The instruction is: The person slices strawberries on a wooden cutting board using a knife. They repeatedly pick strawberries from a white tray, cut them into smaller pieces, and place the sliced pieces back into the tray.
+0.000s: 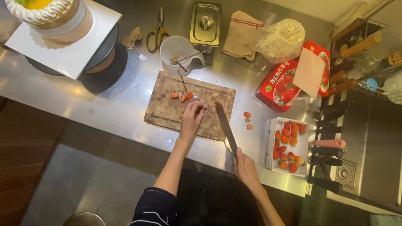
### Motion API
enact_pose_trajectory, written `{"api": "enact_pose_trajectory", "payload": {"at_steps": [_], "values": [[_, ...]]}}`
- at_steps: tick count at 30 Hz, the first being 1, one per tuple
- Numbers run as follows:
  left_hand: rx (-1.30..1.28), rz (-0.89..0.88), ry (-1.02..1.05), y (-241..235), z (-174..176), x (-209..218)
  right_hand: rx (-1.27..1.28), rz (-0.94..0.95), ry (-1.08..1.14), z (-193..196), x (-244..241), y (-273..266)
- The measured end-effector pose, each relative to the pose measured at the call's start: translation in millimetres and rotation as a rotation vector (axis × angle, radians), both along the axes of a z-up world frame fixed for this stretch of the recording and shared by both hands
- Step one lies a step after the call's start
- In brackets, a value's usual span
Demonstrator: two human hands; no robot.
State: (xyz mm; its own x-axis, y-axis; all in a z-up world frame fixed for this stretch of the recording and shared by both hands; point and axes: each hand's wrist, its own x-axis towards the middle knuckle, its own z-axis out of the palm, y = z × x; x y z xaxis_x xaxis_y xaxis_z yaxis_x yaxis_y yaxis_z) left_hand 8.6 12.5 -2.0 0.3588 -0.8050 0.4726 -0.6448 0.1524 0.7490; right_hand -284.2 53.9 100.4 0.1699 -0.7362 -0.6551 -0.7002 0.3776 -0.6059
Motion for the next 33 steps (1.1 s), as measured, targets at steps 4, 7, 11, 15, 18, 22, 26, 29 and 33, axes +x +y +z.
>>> {"api": "enact_pose_trajectory", "payload": {"at_steps": [4, 7, 11, 15, 18, 22, 26, 29, 33], "values": [[0.001, -0.007, 0.06, 12, -8, 4, -0.116, 0.085, 0.147, 13, 7, -3], [0.01, -0.012, 0.152, 14, -8, 3, -0.121, 0.144, 0.285, 15, 12, -2], [0.08, 0.06, 0.226, 12, -6, 1, -0.291, 0.196, 0.309, 2, 8, 0], [0.068, 0.068, 0.209, 8, -8, 0, -0.296, 0.157, 0.259, 4, 6, 3], [0.123, 0.062, 0.028, -1, -15, 5, -0.304, 0.167, 0.311, 24, 6, 1], [0.188, 0.034, -0.051, -22, 1, -10, -0.46, 0.123, 0.398, -6, -24, 8], [0.061, -0.16, 0.054, -29, 58, -87, -0.836, 0.085, 0.68, -43, -66, 19], [-0.085, -0.4, -0.151, -35, 53, -155, -0.987, 0.041, 0.802, -42, -88, 26], [-0.115, -0.577, -0.326, -57, -21, -208, -0.926, 0.007, 0.904, -41, -115, 35]]}}
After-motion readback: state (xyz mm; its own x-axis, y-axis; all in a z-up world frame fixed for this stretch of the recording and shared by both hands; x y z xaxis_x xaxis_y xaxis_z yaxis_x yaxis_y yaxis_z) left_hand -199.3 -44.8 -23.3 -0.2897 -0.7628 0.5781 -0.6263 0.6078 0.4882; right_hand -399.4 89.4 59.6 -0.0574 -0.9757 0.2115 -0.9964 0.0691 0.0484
